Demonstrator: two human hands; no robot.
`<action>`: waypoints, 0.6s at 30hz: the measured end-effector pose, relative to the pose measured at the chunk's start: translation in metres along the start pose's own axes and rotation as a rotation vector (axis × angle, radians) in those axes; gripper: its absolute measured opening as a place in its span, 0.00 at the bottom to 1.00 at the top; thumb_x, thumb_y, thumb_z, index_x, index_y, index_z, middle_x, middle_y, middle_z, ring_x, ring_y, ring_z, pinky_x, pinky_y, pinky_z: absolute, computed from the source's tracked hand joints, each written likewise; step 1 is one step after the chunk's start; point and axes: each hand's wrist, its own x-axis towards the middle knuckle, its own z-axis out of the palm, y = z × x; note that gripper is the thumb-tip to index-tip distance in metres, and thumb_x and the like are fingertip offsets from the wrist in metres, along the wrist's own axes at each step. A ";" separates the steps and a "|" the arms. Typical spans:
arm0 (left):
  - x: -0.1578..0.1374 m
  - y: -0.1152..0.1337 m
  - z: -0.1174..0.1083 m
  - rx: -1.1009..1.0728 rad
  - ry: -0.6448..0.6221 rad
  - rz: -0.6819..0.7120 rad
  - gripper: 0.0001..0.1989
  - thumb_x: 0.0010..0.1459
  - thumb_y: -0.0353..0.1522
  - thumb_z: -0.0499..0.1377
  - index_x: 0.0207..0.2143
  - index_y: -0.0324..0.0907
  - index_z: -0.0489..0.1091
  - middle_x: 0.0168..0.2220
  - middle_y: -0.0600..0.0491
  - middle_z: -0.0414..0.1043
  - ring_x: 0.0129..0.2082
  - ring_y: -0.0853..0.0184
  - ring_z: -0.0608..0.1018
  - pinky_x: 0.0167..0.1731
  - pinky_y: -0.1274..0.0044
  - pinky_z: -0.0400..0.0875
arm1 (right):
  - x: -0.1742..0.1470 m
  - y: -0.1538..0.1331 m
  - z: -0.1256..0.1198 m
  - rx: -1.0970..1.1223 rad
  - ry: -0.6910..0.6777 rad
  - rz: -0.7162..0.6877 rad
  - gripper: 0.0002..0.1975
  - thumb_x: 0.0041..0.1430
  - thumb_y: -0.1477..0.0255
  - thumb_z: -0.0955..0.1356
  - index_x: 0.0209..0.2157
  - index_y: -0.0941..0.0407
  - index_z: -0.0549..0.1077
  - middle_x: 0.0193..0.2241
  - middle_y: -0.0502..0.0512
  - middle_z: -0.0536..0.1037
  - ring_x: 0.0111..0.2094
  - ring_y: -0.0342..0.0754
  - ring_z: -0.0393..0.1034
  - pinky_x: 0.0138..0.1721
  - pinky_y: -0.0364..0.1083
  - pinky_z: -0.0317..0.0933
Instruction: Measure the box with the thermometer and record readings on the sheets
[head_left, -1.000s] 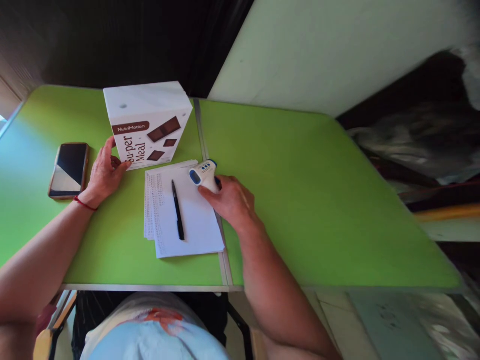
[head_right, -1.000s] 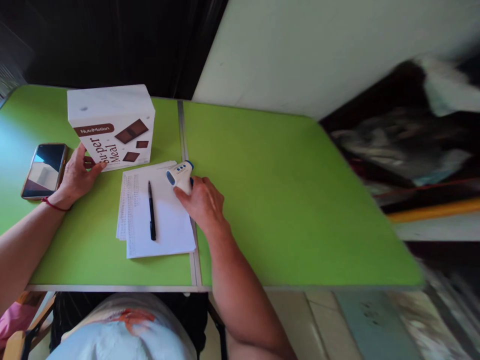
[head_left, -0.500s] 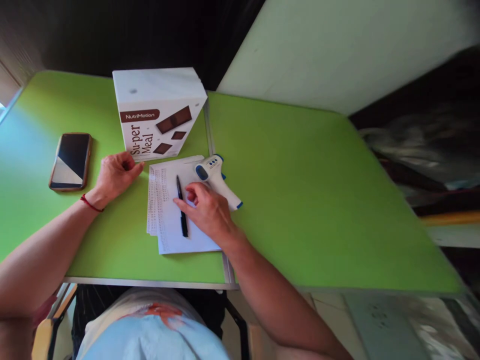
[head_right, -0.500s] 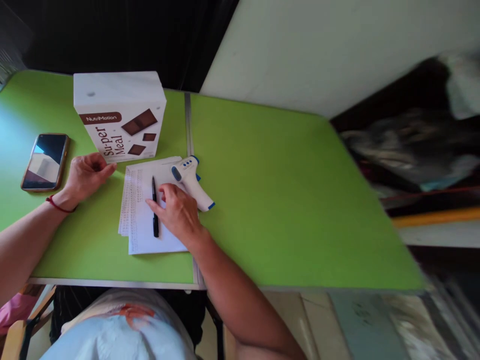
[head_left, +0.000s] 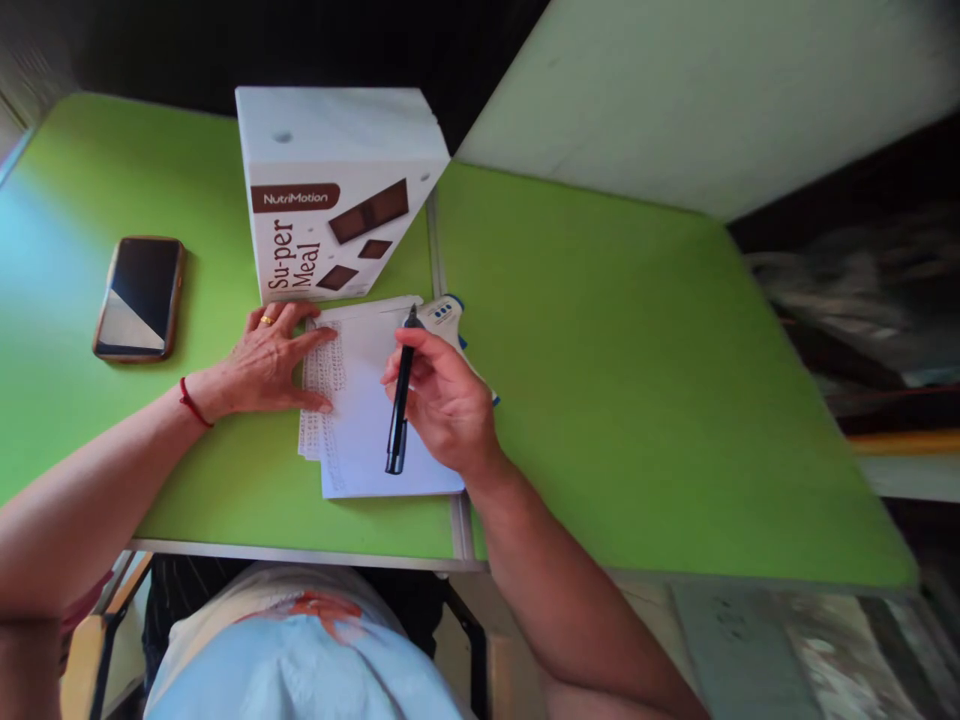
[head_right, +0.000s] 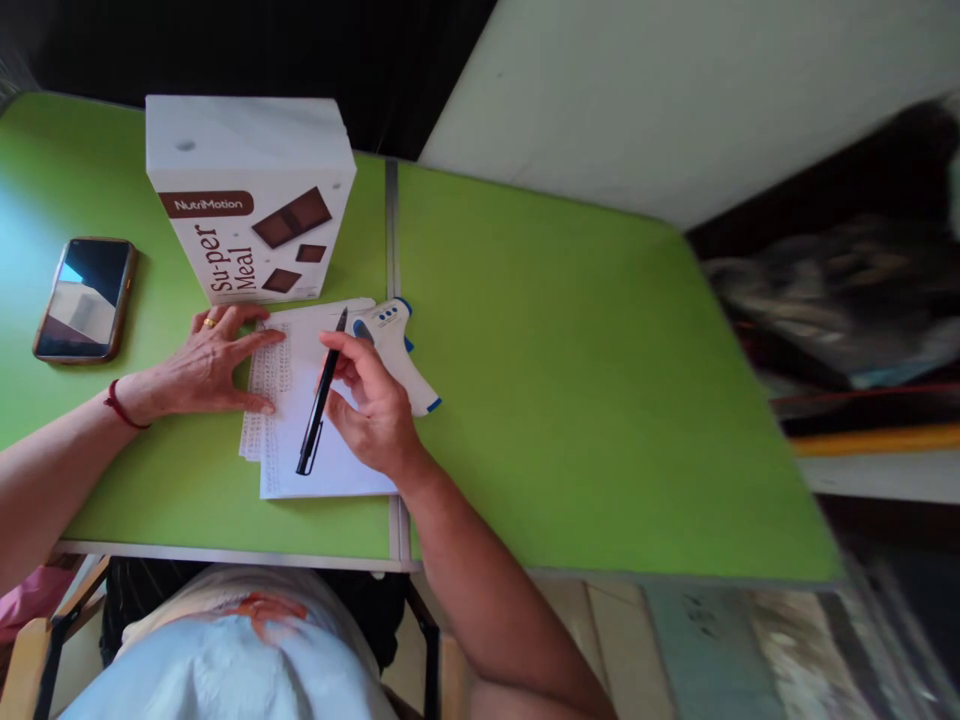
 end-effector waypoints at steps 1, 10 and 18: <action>0.000 0.001 0.000 0.005 -0.007 -0.005 0.50 0.48 0.61 0.73 0.67 0.46 0.70 0.68 0.35 0.61 0.64 0.39 0.65 0.66 0.50 0.54 | -0.001 0.000 0.003 0.064 0.036 0.010 0.19 0.63 0.58 0.73 0.52 0.48 0.73 0.37 0.51 0.77 0.35 0.49 0.76 0.36 0.49 0.75; 0.000 0.006 -0.005 -0.022 -0.027 -0.036 0.48 0.48 0.56 0.75 0.67 0.47 0.69 0.68 0.37 0.60 0.66 0.38 0.63 0.67 0.49 0.52 | -0.008 -0.016 0.011 0.172 0.087 0.215 0.14 0.67 0.60 0.65 0.42 0.52 0.80 0.27 0.50 0.78 0.28 0.47 0.72 0.32 0.50 0.70; 0.002 0.008 -0.007 -0.026 -0.051 -0.059 0.48 0.48 0.55 0.75 0.67 0.46 0.69 0.68 0.36 0.60 0.66 0.38 0.63 0.67 0.50 0.52 | -0.008 -0.017 0.024 -0.103 0.034 0.216 0.04 0.51 0.69 0.70 0.27 0.51 0.70 0.18 0.43 0.72 0.19 0.42 0.63 0.22 0.42 0.60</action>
